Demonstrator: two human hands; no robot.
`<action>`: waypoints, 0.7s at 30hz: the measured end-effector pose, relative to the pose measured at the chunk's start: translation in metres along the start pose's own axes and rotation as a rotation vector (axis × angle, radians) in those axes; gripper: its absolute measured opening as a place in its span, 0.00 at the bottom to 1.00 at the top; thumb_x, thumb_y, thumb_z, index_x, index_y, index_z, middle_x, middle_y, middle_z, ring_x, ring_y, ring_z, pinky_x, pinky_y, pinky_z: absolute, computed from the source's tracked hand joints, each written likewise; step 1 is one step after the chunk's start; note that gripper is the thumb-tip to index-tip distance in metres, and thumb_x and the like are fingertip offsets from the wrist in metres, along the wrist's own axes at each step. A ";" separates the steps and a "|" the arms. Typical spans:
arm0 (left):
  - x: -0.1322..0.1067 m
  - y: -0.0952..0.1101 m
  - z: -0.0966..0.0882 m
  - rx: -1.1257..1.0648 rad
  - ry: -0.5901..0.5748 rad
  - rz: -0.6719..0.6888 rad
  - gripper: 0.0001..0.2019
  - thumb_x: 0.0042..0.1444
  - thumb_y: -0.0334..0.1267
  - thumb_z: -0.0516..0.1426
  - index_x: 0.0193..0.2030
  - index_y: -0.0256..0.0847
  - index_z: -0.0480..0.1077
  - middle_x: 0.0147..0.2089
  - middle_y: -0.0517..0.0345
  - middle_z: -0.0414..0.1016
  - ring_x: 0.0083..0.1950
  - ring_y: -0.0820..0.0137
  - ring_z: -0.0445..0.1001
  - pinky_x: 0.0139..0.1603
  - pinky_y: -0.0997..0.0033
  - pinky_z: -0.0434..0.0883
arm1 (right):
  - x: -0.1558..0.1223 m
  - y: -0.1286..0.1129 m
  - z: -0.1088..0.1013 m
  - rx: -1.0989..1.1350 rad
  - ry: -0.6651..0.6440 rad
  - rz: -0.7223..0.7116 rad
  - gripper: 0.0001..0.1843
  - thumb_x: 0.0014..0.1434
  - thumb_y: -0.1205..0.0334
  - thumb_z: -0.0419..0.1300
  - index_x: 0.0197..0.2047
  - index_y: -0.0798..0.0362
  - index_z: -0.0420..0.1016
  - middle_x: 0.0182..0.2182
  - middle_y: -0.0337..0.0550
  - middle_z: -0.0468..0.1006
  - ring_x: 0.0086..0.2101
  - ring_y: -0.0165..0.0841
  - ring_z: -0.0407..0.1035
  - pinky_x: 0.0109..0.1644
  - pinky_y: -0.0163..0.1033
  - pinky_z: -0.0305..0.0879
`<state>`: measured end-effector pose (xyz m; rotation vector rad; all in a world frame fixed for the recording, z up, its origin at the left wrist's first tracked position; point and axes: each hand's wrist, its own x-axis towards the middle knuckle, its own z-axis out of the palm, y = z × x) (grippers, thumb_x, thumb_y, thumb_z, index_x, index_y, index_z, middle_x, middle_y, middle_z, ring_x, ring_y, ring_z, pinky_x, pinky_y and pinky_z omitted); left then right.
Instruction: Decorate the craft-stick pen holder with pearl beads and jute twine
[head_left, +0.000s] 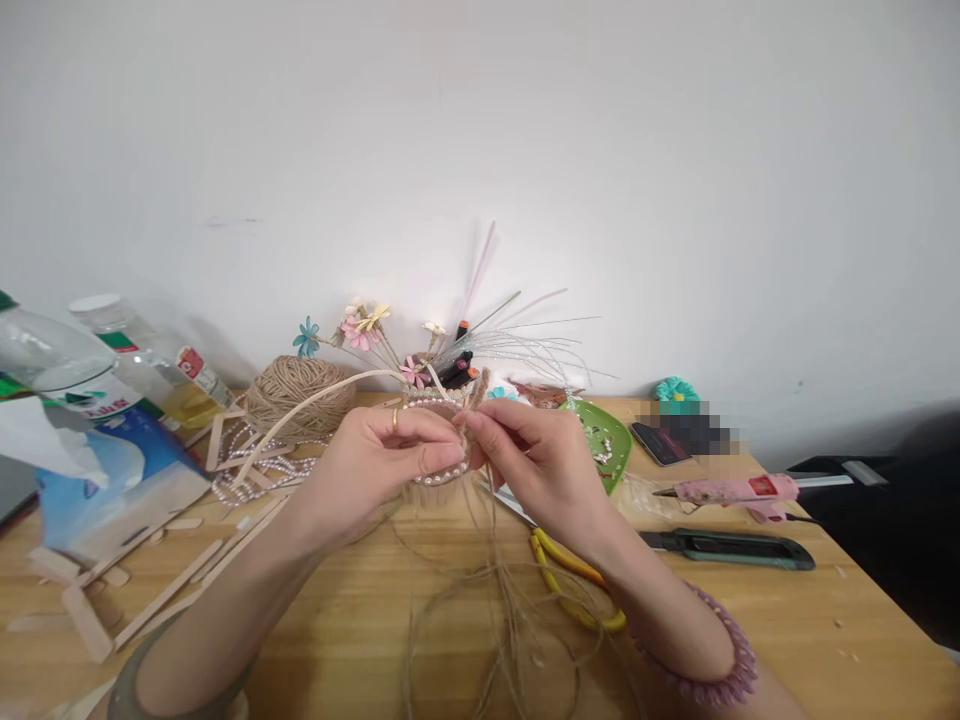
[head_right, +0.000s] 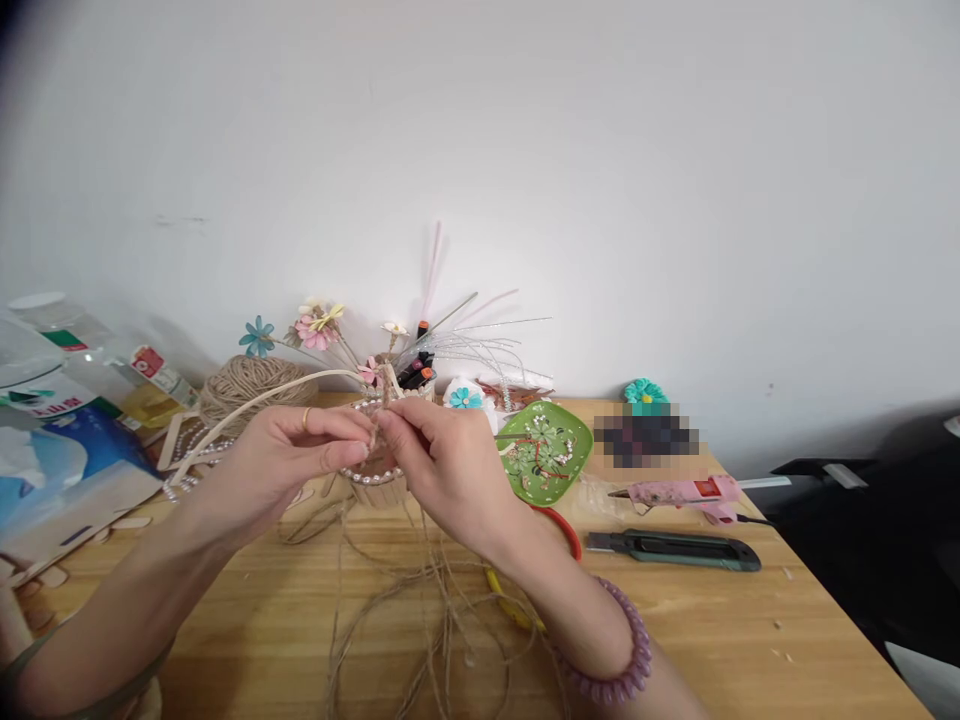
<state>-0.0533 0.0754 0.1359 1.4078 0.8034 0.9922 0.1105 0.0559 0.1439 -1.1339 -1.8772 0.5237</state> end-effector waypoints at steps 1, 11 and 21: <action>-0.001 0.000 0.001 0.092 0.017 0.063 0.03 0.46 0.32 0.63 0.25 0.42 0.78 0.31 0.57 0.78 0.36 0.68 0.75 0.39 0.68 0.72 | 0.000 0.000 0.000 0.006 0.003 0.003 0.17 0.63 0.63 0.50 0.24 0.54 0.68 0.17 0.34 0.66 0.20 0.25 0.58 0.26 0.31 0.54; -0.010 0.001 0.007 0.610 0.194 0.412 0.06 0.51 0.29 0.57 0.28 0.40 0.75 0.33 0.57 0.79 0.37 0.69 0.75 0.40 0.70 0.72 | 0.000 0.003 -0.001 0.341 -0.100 0.132 0.08 0.59 0.59 0.57 0.37 0.54 0.73 0.24 0.36 0.70 0.24 0.26 0.62 0.27 0.31 0.56; -0.010 -0.001 0.006 0.749 0.197 0.630 0.07 0.51 0.25 0.56 0.30 0.39 0.73 0.34 0.56 0.78 0.39 0.69 0.74 0.43 0.69 0.71 | 0.005 0.008 -0.005 0.546 -0.219 0.254 0.07 0.55 0.63 0.60 0.38 0.55 0.72 0.26 0.36 0.70 0.29 0.28 0.66 0.35 0.35 0.63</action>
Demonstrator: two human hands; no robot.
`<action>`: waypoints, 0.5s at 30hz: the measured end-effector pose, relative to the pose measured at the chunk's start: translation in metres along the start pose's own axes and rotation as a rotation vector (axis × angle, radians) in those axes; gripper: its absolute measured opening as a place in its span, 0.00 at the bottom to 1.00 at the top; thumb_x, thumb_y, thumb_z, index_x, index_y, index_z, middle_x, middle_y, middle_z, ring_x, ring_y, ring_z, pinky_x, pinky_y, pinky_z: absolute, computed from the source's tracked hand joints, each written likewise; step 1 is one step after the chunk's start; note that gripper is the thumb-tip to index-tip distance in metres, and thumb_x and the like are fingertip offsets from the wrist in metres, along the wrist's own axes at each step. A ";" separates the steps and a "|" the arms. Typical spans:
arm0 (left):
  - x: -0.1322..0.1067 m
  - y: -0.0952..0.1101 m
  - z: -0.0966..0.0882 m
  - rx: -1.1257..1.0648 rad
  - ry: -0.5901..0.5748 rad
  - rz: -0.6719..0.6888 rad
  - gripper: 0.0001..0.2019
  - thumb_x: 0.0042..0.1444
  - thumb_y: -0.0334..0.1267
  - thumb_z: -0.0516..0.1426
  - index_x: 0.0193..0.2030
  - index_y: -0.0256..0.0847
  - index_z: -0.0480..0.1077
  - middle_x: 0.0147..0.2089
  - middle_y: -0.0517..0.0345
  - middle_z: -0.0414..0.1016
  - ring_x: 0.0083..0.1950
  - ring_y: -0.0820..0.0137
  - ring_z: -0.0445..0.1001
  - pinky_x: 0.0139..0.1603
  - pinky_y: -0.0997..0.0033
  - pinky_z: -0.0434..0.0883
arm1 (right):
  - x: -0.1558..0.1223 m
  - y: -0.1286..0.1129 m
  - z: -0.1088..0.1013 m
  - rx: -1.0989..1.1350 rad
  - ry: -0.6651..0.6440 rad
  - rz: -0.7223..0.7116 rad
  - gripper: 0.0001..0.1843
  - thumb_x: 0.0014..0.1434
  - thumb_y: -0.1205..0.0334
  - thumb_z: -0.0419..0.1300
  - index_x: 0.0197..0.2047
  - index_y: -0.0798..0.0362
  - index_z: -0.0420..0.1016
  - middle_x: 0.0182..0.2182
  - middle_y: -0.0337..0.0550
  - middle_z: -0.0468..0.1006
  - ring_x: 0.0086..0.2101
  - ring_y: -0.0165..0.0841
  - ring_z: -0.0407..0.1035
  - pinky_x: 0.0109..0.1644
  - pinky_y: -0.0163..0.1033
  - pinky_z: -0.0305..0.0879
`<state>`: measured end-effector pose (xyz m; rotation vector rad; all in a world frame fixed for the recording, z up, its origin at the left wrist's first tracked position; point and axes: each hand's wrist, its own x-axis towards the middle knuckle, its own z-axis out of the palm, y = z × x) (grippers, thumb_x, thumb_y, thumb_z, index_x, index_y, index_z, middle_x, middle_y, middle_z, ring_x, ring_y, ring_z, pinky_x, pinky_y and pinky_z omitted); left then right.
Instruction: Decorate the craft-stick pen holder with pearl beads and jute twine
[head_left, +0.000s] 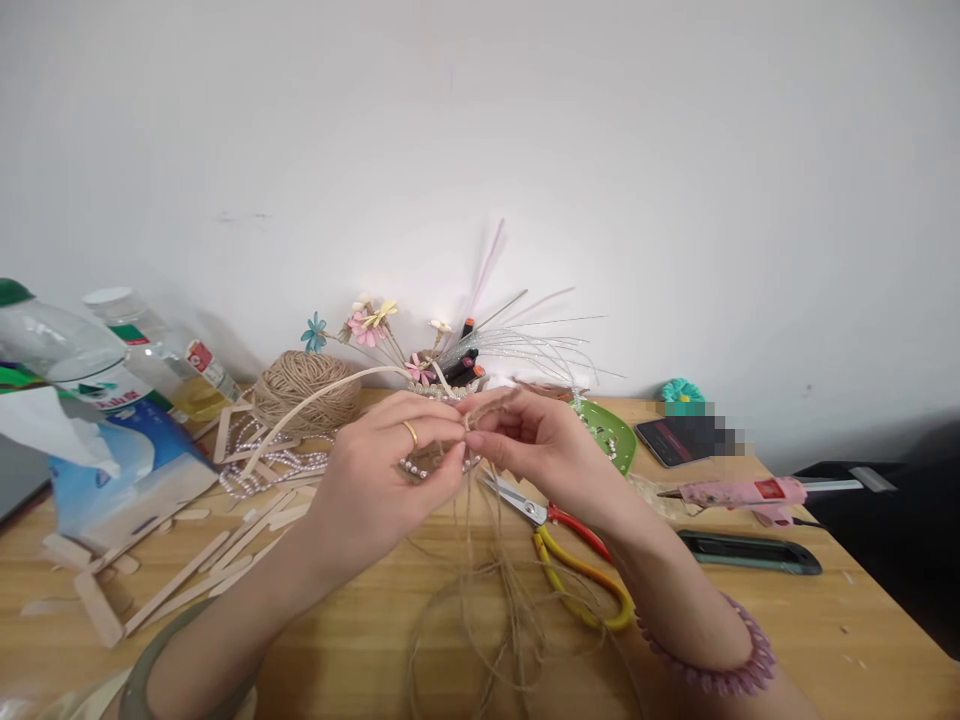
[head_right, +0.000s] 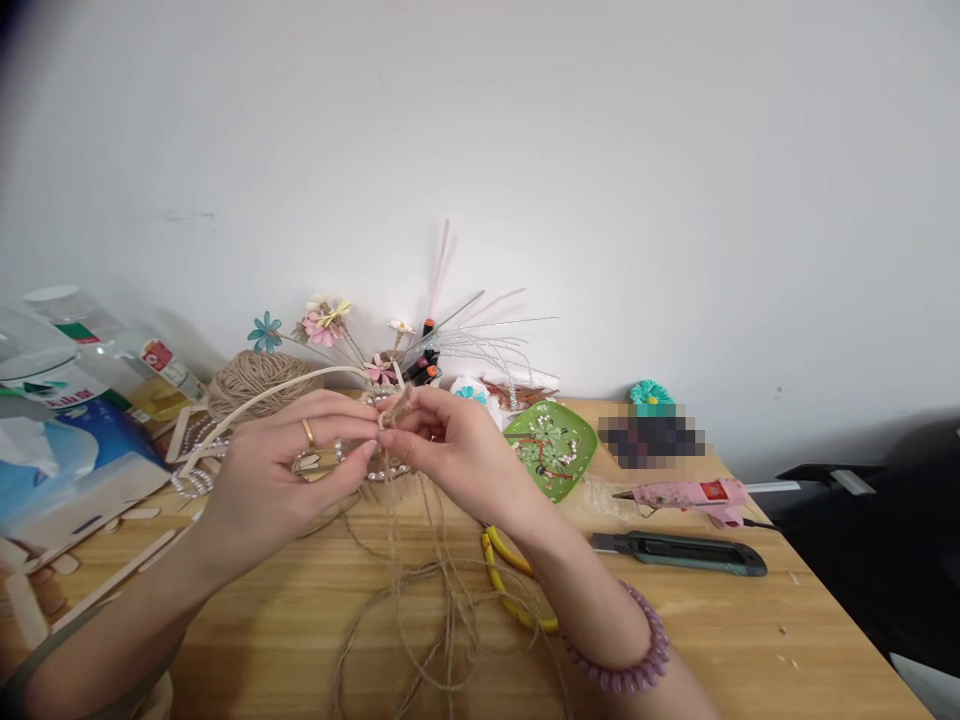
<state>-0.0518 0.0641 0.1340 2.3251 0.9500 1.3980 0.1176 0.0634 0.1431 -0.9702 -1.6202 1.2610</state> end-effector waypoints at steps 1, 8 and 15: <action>0.000 0.001 -0.001 -0.051 -0.016 -0.099 0.05 0.50 0.27 0.57 0.29 0.40 0.72 0.34 0.58 0.78 0.39 0.70 0.75 0.42 0.69 0.72 | 0.000 -0.001 -0.001 0.012 -0.017 0.017 0.06 0.55 0.64 0.60 0.37 0.55 0.72 0.24 0.35 0.70 0.28 0.27 0.65 0.33 0.34 0.62; 0.011 -0.003 -0.006 -0.504 -0.186 -0.691 0.04 0.49 0.37 0.60 0.31 0.40 0.70 0.27 0.64 0.75 0.30 0.74 0.73 0.32 0.77 0.70 | 0.002 0.003 0.003 -0.025 -0.023 0.056 0.10 0.52 0.69 0.59 0.40 0.57 0.71 0.22 0.31 0.67 0.24 0.24 0.61 0.28 0.31 0.57; 0.012 -0.008 -0.004 -0.573 -0.193 -0.730 0.06 0.47 0.36 0.61 0.22 0.39 0.73 0.20 0.65 0.70 0.24 0.78 0.66 0.25 0.80 0.64 | 0.001 0.007 0.007 -0.022 -0.074 0.013 0.23 0.50 0.74 0.56 0.50 0.55 0.62 0.22 0.28 0.66 0.23 0.23 0.60 0.28 0.31 0.56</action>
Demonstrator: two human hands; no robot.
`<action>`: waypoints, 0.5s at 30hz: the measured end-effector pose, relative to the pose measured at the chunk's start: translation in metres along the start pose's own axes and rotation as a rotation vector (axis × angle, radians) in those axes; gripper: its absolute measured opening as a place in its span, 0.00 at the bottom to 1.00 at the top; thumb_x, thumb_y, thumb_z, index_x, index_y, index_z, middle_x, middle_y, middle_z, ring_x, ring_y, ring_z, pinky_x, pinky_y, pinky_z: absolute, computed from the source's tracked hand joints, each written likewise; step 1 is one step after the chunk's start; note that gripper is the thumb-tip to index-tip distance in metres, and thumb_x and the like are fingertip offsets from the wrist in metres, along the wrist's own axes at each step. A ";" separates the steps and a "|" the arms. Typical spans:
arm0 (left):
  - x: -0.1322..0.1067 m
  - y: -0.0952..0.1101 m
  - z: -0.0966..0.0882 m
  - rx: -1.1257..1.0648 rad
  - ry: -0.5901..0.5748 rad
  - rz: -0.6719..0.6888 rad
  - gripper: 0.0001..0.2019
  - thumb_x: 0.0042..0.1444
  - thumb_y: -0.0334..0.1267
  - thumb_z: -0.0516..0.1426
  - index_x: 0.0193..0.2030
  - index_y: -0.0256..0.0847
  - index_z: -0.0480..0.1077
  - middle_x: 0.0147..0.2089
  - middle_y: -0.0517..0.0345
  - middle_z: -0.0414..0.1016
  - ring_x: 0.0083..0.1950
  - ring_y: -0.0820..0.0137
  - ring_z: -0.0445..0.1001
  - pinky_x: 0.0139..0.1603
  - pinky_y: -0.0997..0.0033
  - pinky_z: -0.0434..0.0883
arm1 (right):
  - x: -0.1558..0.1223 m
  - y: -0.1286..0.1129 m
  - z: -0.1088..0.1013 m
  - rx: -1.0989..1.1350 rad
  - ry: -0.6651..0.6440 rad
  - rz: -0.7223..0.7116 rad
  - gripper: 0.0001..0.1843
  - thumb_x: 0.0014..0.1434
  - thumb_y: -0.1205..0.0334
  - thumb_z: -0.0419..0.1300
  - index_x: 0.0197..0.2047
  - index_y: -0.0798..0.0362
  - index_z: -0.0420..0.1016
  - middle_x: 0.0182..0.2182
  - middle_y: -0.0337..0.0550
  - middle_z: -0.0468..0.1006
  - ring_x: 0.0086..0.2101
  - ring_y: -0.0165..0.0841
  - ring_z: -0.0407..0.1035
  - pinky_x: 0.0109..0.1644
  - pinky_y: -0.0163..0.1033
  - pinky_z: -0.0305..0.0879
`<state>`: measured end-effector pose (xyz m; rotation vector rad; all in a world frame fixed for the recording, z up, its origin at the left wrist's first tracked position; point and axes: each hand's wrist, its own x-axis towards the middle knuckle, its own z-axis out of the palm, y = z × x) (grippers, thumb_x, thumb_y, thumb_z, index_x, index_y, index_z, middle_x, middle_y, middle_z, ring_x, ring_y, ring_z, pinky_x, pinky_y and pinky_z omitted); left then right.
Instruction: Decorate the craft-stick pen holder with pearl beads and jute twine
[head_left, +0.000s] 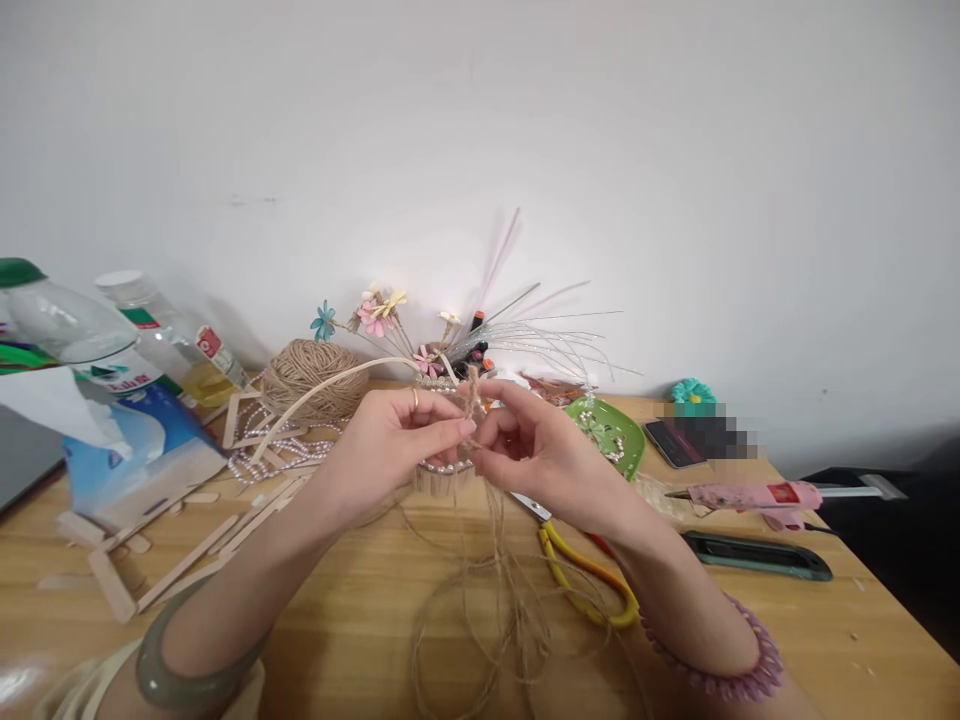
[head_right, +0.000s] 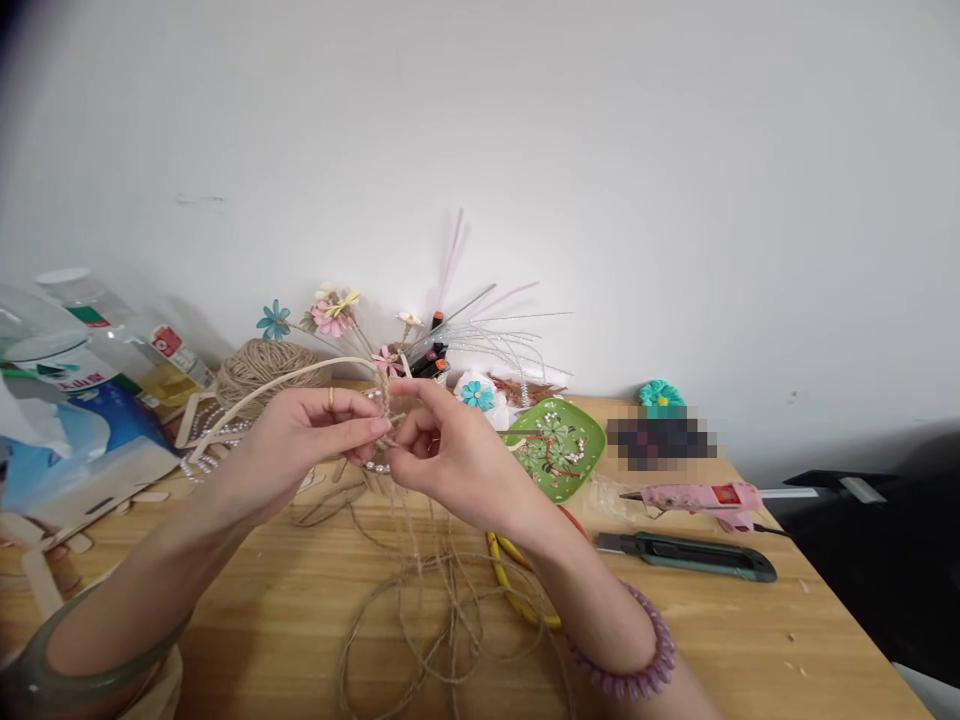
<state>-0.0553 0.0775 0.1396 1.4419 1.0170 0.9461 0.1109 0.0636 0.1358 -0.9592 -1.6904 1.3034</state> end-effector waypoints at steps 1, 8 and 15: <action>-0.001 -0.001 0.000 -0.030 0.010 0.025 0.06 0.48 0.36 0.61 0.22 0.39 0.73 0.19 0.65 0.70 0.24 0.78 0.66 0.26 0.80 0.65 | 0.000 -0.001 0.000 0.021 -0.014 0.008 0.24 0.50 0.74 0.56 0.51 0.55 0.60 0.22 0.27 0.66 0.23 0.23 0.60 0.27 0.31 0.56; -0.001 -0.011 0.004 -0.152 0.066 0.144 0.04 0.52 0.35 0.61 0.27 0.41 0.74 0.21 0.66 0.73 0.25 0.79 0.69 0.28 0.82 0.67 | 0.001 -0.007 -0.005 0.131 -0.060 0.084 0.18 0.49 0.73 0.56 0.45 0.55 0.63 0.21 0.27 0.64 0.23 0.22 0.58 0.26 0.29 0.54; 0.000 -0.020 0.008 -0.114 0.162 0.219 0.03 0.51 0.35 0.62 0.28 0.42 0.76 0.20 0.66 0.72 0.24 0.78 0.69 0.26 0.82 0.67 | 0.002 -0.007 -0.001 0.123 -0.016 0.205 0.03 0.46 0.70 0.57 0.28 0.56 0.69 0.20 0.32 0.67 0.21 0.21 0.58 0.24 0.28 0.57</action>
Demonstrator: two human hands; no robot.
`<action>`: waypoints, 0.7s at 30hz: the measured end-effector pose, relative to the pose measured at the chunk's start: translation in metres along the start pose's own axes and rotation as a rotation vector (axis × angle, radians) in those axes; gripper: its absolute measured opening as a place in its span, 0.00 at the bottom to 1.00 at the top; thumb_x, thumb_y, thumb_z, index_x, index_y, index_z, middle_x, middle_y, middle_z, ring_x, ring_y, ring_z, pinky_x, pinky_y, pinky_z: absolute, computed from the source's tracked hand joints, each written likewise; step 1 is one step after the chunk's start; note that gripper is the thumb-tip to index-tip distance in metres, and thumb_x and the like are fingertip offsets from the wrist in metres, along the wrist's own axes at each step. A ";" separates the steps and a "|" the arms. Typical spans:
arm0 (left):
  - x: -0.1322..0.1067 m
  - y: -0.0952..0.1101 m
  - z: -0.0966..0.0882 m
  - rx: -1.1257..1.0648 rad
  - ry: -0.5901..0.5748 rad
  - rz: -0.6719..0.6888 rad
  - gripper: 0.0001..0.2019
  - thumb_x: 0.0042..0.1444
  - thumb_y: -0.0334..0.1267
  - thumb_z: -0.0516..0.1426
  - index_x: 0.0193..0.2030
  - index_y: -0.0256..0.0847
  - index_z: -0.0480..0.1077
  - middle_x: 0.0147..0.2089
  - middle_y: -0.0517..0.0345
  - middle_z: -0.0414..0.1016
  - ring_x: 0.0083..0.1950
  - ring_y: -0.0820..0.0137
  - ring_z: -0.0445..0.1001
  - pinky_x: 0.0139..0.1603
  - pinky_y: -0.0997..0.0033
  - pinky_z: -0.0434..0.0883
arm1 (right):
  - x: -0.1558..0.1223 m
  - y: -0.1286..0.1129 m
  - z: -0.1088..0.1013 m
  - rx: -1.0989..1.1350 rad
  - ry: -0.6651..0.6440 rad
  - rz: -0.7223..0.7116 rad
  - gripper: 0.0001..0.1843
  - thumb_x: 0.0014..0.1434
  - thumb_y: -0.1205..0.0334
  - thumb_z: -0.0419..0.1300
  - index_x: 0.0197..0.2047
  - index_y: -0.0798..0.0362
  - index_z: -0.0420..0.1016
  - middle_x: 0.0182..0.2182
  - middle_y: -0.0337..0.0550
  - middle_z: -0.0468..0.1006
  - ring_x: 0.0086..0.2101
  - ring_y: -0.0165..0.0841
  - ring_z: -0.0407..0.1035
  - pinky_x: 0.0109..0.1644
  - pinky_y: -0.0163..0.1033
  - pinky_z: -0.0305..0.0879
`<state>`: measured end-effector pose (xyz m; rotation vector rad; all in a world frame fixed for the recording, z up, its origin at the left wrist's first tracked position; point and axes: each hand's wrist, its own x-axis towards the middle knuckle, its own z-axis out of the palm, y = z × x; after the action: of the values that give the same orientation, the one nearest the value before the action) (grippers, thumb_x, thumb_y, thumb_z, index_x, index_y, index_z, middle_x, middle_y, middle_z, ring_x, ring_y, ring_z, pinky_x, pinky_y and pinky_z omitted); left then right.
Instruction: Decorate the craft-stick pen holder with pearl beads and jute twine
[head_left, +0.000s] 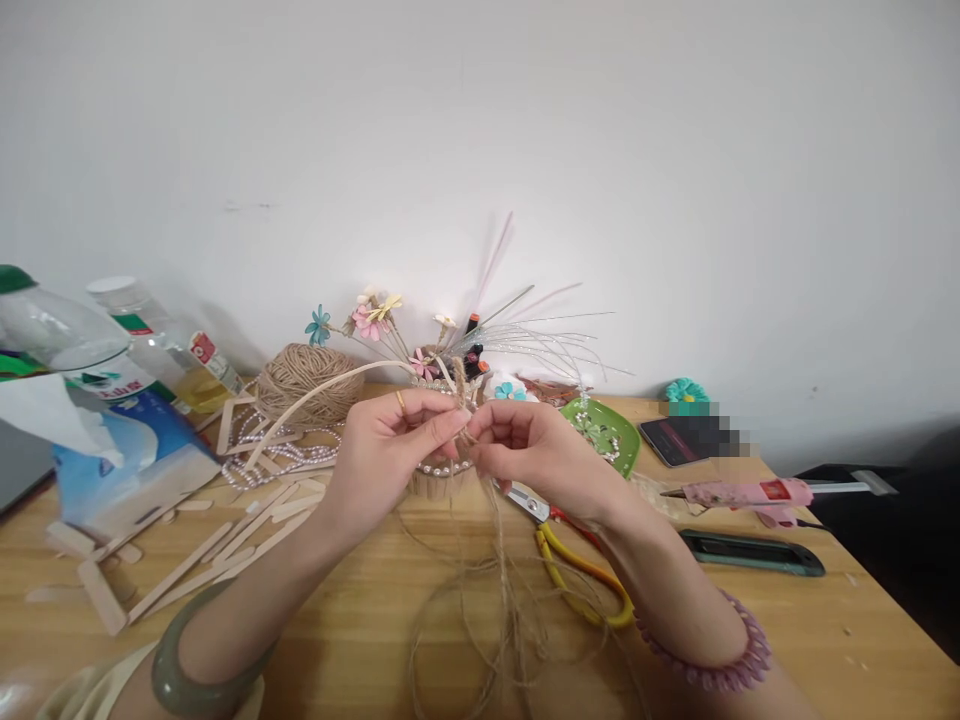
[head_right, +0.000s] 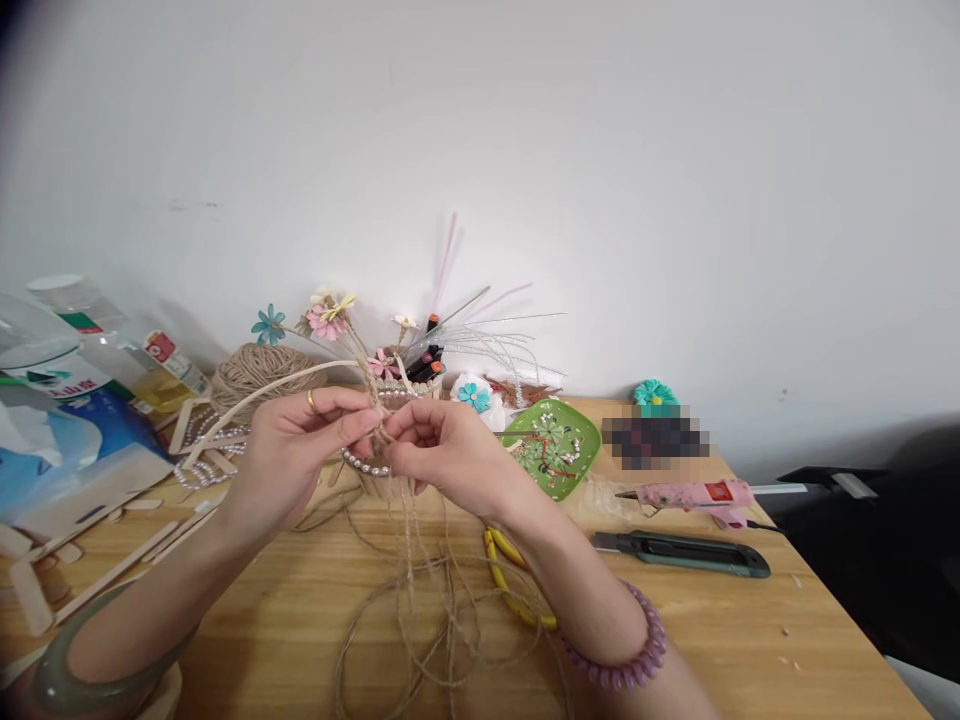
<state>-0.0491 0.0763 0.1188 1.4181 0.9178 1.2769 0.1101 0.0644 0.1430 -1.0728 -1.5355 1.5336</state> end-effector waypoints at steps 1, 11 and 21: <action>0.001 -0.001 0.000 0.003 0.006 -0.006 0.03 0.51 0.36 0.62 0.29 0.42 0.77 0.19 0.66 0.72 0.23 0.78 0.69 0.26 0.82 0.66 | 0.000 0.001 0.000 -0.001 0.016 -0.003 0.03 0.45 0.70 0.57 0.27 0.56 0.69 0.20 0.32 0.67 0.21 0.21 0.58 0.24 0.28 0.57; 0.009 0.016 -0.005 -0.180 -0.204 -0.342 0.04 0.43 0.33 0.64 0.29 0.39 0.75 0.23 0.65 0.74 0.26 0.79 0.69 0.28 0.82 0.67 | 0.003 0.003 -0.003 -0.014 0.104 0.011 0.06 0.42 0.69 0.56 0.28 0.55 0.71 0.18 0.31 0.65 0.20 0.22 0.57 0.23 0.29 0.56; 0.011 0.019 -0.006 0.262 -0.062 -0.184 0.04 0.45 0.33 0.62 0.22 0.39 0.77 0.21 0.61 0.75 0.23 0.74 0.68 0.24 0.76 0.65 | -0.002 0.006 0.002 -0.699 0.294 -0.251 0.04 0.54 0.67 0.57 0.32 0.54 0.73 0.22 0.37 0.74 0.22 0.26 0.63 0.26 0.32 0.54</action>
<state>-0.0546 0.0830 0.1395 1.5253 1.1770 0.9982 0.1094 0.0609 0.1376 -1.3387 -1.9478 0.6287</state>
